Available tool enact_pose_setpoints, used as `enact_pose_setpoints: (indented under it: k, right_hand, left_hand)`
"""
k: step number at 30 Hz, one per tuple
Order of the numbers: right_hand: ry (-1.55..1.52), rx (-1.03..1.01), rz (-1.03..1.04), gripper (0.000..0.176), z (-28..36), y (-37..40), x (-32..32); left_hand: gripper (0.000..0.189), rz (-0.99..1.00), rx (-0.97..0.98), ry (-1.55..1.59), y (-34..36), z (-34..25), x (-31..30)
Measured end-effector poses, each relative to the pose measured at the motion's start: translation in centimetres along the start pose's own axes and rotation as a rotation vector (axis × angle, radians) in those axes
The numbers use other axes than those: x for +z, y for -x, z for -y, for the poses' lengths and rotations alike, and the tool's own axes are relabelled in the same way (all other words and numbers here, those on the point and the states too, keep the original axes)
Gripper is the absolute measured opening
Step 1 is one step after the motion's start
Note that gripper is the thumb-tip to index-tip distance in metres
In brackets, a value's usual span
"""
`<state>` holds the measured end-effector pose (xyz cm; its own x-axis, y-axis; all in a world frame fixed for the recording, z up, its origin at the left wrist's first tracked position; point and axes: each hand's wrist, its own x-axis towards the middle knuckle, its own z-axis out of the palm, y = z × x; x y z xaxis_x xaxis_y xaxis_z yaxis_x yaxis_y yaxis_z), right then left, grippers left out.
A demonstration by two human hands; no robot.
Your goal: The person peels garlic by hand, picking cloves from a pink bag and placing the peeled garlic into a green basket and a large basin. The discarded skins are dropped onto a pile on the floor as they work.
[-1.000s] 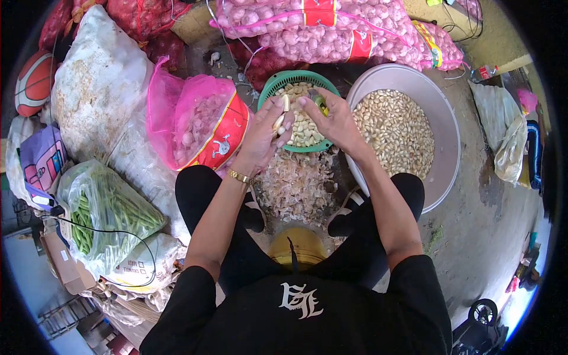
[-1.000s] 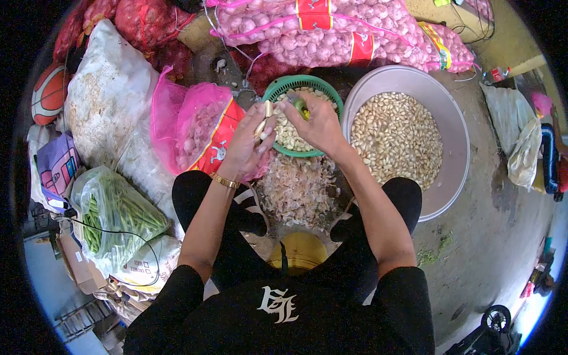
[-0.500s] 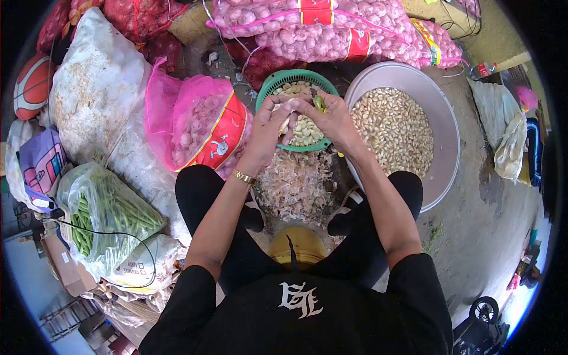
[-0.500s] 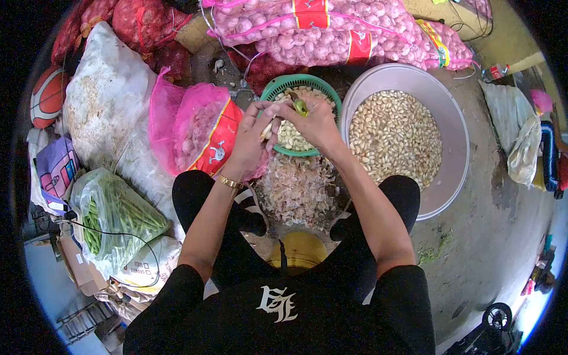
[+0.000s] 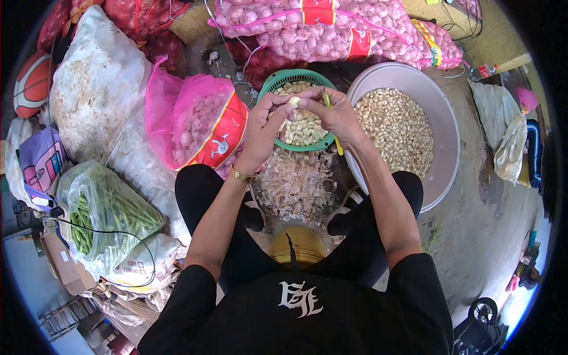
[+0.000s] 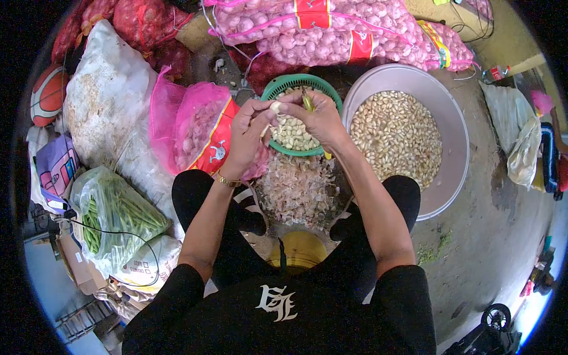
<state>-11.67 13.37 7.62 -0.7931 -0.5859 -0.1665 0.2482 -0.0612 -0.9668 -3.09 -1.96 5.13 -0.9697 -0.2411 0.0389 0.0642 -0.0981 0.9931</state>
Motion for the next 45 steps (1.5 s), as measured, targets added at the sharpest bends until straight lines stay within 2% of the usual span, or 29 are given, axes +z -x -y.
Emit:
enact_pose_setpoints:
  k: [9,12,13,14,15,16,18,19,20,22,26,28,30,32,37,39,41,42,44,45]
  right_hand:
    - [0.011,-0.004,-0.024,0.015,-0.2,-0.1,-0.2]
    - [0.018,-0.082,-0.103,0.015,-0.7,-0.5,-1.1]
    - [-0.024,-0.158,-0.153,0.015,-0.8,-0.8,-1.6]
    - [-0.068,-0.237,-0.198,0.014,-0.9,-1.2,-1.9]
    - [0.007,-0.3,-0.296,0.016,-0.7,-1.3,-1.8]
    - [0.009,-0.297,-0.295,0.016,-2.0,-2.0,-2.5]
    - [0.49,-0.224,-0.442,0.031,-6.4,-3.5,-4.7]
    - [0.653,-0.158,-0.409,0.042,-7.1,-2.9,-5.2]
    - [0.65,-0.156,-0.405,0.042,-7.9,-2.7,-5.5]
    - [1.015,0.043,-0.314,0.04,-10.3,-2.4,-6.3]
    - [0.909,0.128,-0.262,0.036,-17.1,-2.8,-6.8]
    - [1.028,0.147,-0.082,0.033,-20.2,-3.3,-6.5]
    - [1.093,0.153,-0.105,0.034,-24.0,-3.5,-5.4]
    - [1.154,0.147,-0.119,0.036,-25.5,-4.3,-4.8]
    - [1.193,0.213,-0.081,0.035,-27.7,-4.1,-4.4]
    - [1.211,0.208,-0.064,0.034,-28.0,-3.6,-4.7]
    - [1.054,0.093,-0.2,0.032,-28.1,-2.8,-4.5]
    - [1.054,0.099,-0.194,0.032,-27.6,-2.0,-3.8]
    - [1.004,0.253,-0.034,0.029,-26.5,0.2,-2.4]
    - [1.008,0.253,-0.037,0.029,-27.0,1.3,-2.2]
  left_hand:
    - [0.021,-0.005,-0.044,0.055,0.2,-0.5,0.2]
    - [0.026,-0.098,-0.159,0.208,0.1,-1.2,0.1]
    - [0.026,-0.095,-0.16,0.213,0.0,-1.0,-0.2]
    - [0.029,-0.109,-0.187,0.357,-0.3,-0.8,-0.9]
    - [0.032,-0.123,-0.215,0.499,-0.6,-0.6,-1.6]
    - [0.032,-0.125,-0.217,0.503,-0.8,-0.3,-2.1]
    - [0.034,-0.086,-0.361,0.785,-0.9,0.2,-2.9]
    - [0.034,-0.089,-0.362,0.783,-1.0,0.2,-2.9]
    - [0.034,-0.057,-0.437,0.857,-1.1,0.2,-2.8]
    - [0.033,-0.026,-0.518,0.937,-1.1,0.2,-2.2]
    - [0.029,-0.018,-0.516,1.031,-1.7,1.4,-2.0]
    - [0.027,0.009,-0.509,1.116,-1.9,1.9,-2.2]
    - [0.026,-0.096,-0.493,1.096,-1.8,1.6,-2.4]
    - [0.026,-0.086,-0.48,1.103,-2.0,0.8,-2.2]
    - [0.025,-0.13,-0.489,1.043,-1.9,0.2,-2.3]
    - [0.026,-0.08,-0.523,1.138,-2.2,0.6,-2.3]
    - [0.026,-0.07,-0.513,1.153,-2.5,0.7,-2.3]
    - [0.026,-0.052,-0.508,1.168,-2.6,0.8,-2.3]
    - [0.026,-0.081,-0.504,1.147,-2.8,0.9,-2.6]
    - [0.025,-0.1,-0.49,1.122,-3.1,0.8,-2.8]
